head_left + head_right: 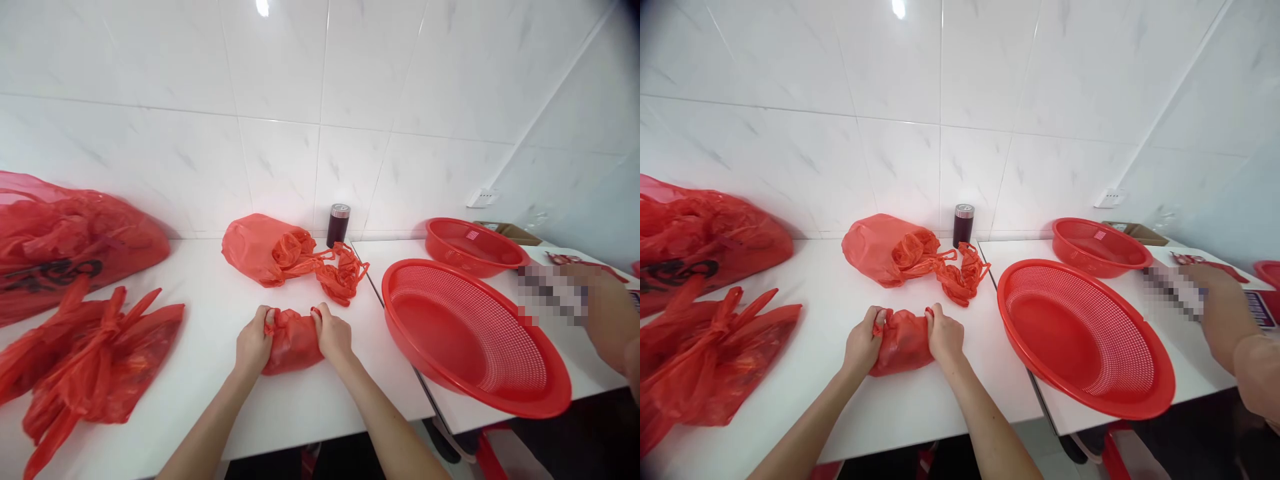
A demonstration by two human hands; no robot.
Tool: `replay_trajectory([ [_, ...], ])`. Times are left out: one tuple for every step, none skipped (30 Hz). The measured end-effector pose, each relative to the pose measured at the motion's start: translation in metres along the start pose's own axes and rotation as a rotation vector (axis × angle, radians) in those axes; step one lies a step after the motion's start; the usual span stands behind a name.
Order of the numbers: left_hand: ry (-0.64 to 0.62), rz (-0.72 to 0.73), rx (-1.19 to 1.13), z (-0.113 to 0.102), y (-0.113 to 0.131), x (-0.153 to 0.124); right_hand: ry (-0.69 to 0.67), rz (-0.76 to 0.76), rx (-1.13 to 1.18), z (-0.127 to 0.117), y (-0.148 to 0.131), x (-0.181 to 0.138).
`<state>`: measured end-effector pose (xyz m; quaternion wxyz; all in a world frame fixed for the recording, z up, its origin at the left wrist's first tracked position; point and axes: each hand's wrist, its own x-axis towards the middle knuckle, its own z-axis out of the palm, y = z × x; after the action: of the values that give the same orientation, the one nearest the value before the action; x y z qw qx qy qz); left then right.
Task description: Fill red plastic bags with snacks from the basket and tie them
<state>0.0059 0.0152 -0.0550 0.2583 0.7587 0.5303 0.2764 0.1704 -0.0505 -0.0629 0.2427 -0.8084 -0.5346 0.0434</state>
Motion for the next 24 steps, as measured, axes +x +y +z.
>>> replay_trajectory([
  [-0.026,-0.002,0.039,0.0,-0.003,0.006,0.002,0.017,-0.003,0.002,0.007,0.004],
  [-0.051,-0.007,0.079,0.001,-0.006,0.012,0.006,0.038,-0.004,0.003,0.013,0.008],
  [-0.076,-0.014,0.119,0.001,-0.009,0.019,0.01,0.062,-0.004,0.005,0.018,0.012],
  [-0.098,-0.024,0.157,0.002,-0.011,0.025,0.015,0.089,-0.005,0.007,0.022,0.015],
  [-0.117,-0.037,0.192,0.004,-0.013,0.032,0.02,0.116,-0.005,0.01,0.026,0.019],
  [-0.131,-0.05,0.225,0.005,-0.014,0.037,0.025,0.141,-0.005,0.013,0.029,0.022],
  [-0.14,-0.063,0.253,0.007,-0.016,0.042,0.031,0.161,-0.002,0.016,0.031,0.024],
  [-0.143,-0.072,0.276,0.008,-0.017,0.045,0.038,0.176,0.004,0.018,0.033,0.026],
  [-0.14,-0.077,0.293,0.01,-0.017,0.047,0.045,0.185,0.014,0.021,0.035,0.028],
  [-0.132,-0.079,0.306,0.012,-0.018,0.047,0.054,0.191,0.03,0.023,0.036,0.029],
  [-0.122,-0.079,0.312,0.013,-0.019,0.047,0.065,0.196,0.052,0.024,0.038,0.029],
  [-0.109,-0.079,0.314,0.013,-0.021,0.045,0.08,0.203,0.079,0.024,0.039,0.029],
  [-0.094,-0.08,0.309,0.012,-0.023,0.041,0.099,0.215,0.112,0.024,0.041,0.028],
  [-0.076,-0.084,0.3,0.011,-0.026,0.037,0.122,0.231,0.151,0.022,0.042,0.028],
  [-0.058,-0.092,0.285,0.008,-0.03,0.033,0.147,0.246,0.196,0.021,0.044,0.027],
  [-0.038,-0.104,0.264,0.004,-0.034,0.027,0.172,0.26,0.247,0.019,0.045,0.026],
  [-0.018,-0.118,0.237,-0.001,-0.038,0.021,0.194,0.269,0.301,0.018,0.047,0.025],
  [0.0,-0.129,0.203,-0.007,-0.042,0.014,0.214,0.273,0.358,0.016,0.048,0.025],
  [0.012,-0.132,0.161,-0.014,-0.046,0.008,0.229,0.273,0.413,0.016,0.049,0.024],
  [0.016,-0.127,0.113,-0.021,-0.048,0.002,0.242,0.268,0.468,0.016,0.05,0.024],
  [0.009,-0.115,0.063,-0.029,-0.049,-0.002,0.252,0.262,0.52,0.016,0.05,0.023],
  [-0.004,-0.097,0.018,-0.036,-0.049,-0.006,0.26,0.255,0.57,0.016,0.051,0.023],
  [-0.015,-0.078,-0.019,-0.042,-0.047,-0.007,0.267,0.25,0.618,0.017,0.051,0.023],
  [-0.011,-0.062,-0.042,-0.047,-0.042,-0.007,0.273,0.245,0.664,0.018,0.052,0.023],
])
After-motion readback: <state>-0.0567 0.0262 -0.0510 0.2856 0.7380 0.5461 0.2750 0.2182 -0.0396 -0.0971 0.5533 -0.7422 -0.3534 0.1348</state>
